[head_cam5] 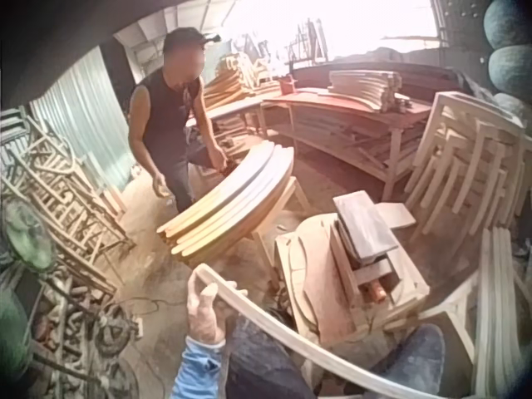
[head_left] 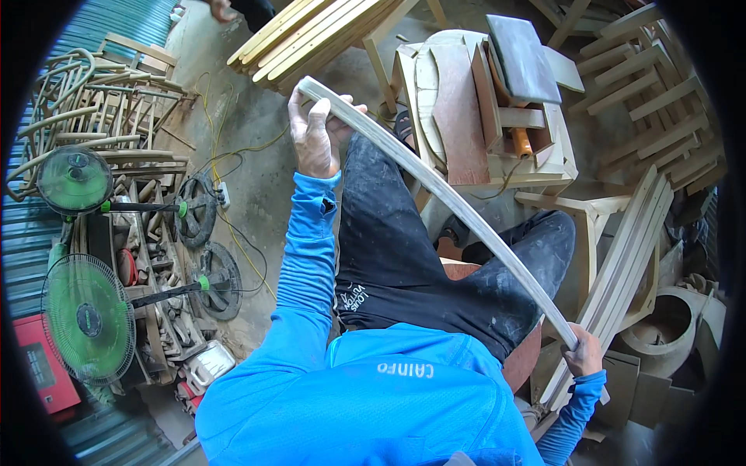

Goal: Sanding curved wooden chair components using a bench-mounted belt sander.

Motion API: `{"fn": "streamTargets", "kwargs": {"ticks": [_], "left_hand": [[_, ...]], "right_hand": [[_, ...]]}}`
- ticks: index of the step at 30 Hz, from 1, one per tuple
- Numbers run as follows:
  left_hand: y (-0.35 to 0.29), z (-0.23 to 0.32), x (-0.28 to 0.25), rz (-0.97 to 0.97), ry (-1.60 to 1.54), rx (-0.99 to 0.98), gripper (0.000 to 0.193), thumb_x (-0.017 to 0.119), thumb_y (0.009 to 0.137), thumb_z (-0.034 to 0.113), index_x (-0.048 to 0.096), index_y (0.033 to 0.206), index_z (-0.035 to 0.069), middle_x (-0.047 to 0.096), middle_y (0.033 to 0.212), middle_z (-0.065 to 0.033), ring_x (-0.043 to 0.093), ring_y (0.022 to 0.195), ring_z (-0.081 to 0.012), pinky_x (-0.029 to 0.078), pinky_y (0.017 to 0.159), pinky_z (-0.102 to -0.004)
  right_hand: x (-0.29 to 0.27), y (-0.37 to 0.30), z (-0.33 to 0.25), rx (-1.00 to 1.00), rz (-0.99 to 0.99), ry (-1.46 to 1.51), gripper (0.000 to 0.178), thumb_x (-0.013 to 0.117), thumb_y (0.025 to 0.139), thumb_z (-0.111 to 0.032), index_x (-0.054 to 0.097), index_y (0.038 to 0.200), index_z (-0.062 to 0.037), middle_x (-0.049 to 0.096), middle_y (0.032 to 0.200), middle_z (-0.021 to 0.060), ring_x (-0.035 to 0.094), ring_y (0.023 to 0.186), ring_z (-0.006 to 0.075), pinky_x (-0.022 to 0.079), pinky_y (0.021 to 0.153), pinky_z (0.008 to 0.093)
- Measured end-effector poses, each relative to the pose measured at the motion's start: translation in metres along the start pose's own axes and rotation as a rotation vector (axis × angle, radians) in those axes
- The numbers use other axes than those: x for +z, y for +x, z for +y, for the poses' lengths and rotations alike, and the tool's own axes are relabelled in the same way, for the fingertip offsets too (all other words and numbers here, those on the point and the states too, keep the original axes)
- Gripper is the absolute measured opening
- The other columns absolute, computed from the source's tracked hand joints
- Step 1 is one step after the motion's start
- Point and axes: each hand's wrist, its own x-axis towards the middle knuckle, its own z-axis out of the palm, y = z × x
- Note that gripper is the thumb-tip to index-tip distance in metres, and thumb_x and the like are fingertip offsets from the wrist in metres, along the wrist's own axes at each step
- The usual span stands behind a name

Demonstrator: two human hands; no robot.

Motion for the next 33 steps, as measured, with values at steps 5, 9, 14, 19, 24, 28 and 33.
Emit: {"fn": "streamTargets", "kwargs": {"ticks": [5,9,14,19,24,28,33], "left_hand": [[-0.005,0.003,0.007,0.051,-0.010,-0.006,0.068,0.055,0.100,0.024,0.022,0.159,0.020,0.067,0.115,-0.0269,0.075,0.092,-0.0422,0.065,0.082,-0.0557],[-0.003,0.003,0.009,0.076,-0.005,-0.026,0.067,0.054,0.100,0.027,0.022,0.159,0.021,0.067,0.113,-0.0257,0.075,0.091,-0.0414,0.066,0.081,-0.0548],[-0.005,-0.002,0.010,0.024,0.023,-0.031,0.073,0.054,0.097,0.018,0.018,0.161,0.023,0.065,0.115,-0.0255,0.074,0.093,-0.0412,0.065,0.082,-0.0549],[-0.009,-0.007,0.009,-0.006,0.030,-0.014,0.076,0.053,0.096,0.016,0.016,0.162,0.024,0.065,0.117,-0.0257,0.074,0.096,-0.0418,0.064,0.085,-0.0572],[-0.010,-0.001,0.011,0.054,-0.006,-0.057,0.076,0.053,0.097,0.017,0.015,0.162,0.024,0.065,0.119,-0.0255,0.073,0.099,-0.0425,0.062,0.088,-0.0591],[-0.010,-0.003,0.008,-0.013,-0.064,-0.023,0.076,0.055,0.098,0.020,0.015,0.163,0.025,0.064,0.120,-0.0250,0.073,0.101,-0.0421,0.062,0.088,-0.0582],[-0.011,-0.006,0.030,-0.086,-0.144,0.035,0.072,0.058,0.100,0.022,0.018,0.161,0.024,0.063,0.119,-0.0212,0.073,0.100,-0.0395,0.063,0.086,-0.0561]], "right_hand": [[0.004,-0.003,0.009,-0.040,0.063,0.051,0.041,0.067,0.073,-0.003,0.072,0.114,-0.0095,0.071,0.096,0.0224,0.068,0.094,0.0456,0.054,0.083,0.0460],[0.008,-0.006,0.012,-0.032,0.083,0.091,0.041,0.067,0.073,-0.003,0.072,0.114,-0.0085,0.070,0.095,0.0229,0.068,0.092,0.0458,0.054,0.082,0.0460],[0.011,-0.008,0.010,-0.001,0.081,0.057,0.042,0.067,0.073,-0.003,0.072,0.114,-0.0087,0.070,0.095,0.0232,0.067,0.092,0.0462,0.053,0.082,0.0463],[0.014,-0.009,0.017,0.000,0.084,0.054,0.043,0.066,0.073,-0.003,0.072,0.114,-0.0087,0.070,0.096,0.0237,0.067,0.094,0.0461,0.053,0.083,0.0464],[0.021,-0.010,0.021,-0.036,0.130,0.087,0.043,0.066,0.073,-0.001,0.071,0.115,-0.0073,0.070,0.096,0.0240,0.068,0.093,0.0463,0.054,0.084,0.0470],[0.018,-0.007,0.012,-0.013,0.091,0.068,0.038,0.069,0.072,-0.005,0.070,0.111,-0.0062,0.070,0.094,0.0234,0.067,0.091,0.0464,0.054,0.082,0.0468],[0.034,-0.007,0.020,0.050,-0.113,0.099,0.042,0.082,0.069,-0.022,0.065,0.102,-0.0023,0.069,0.088,0.0217,0.070,0.085,0.0409,0.054,0.077,0.0455]]}}
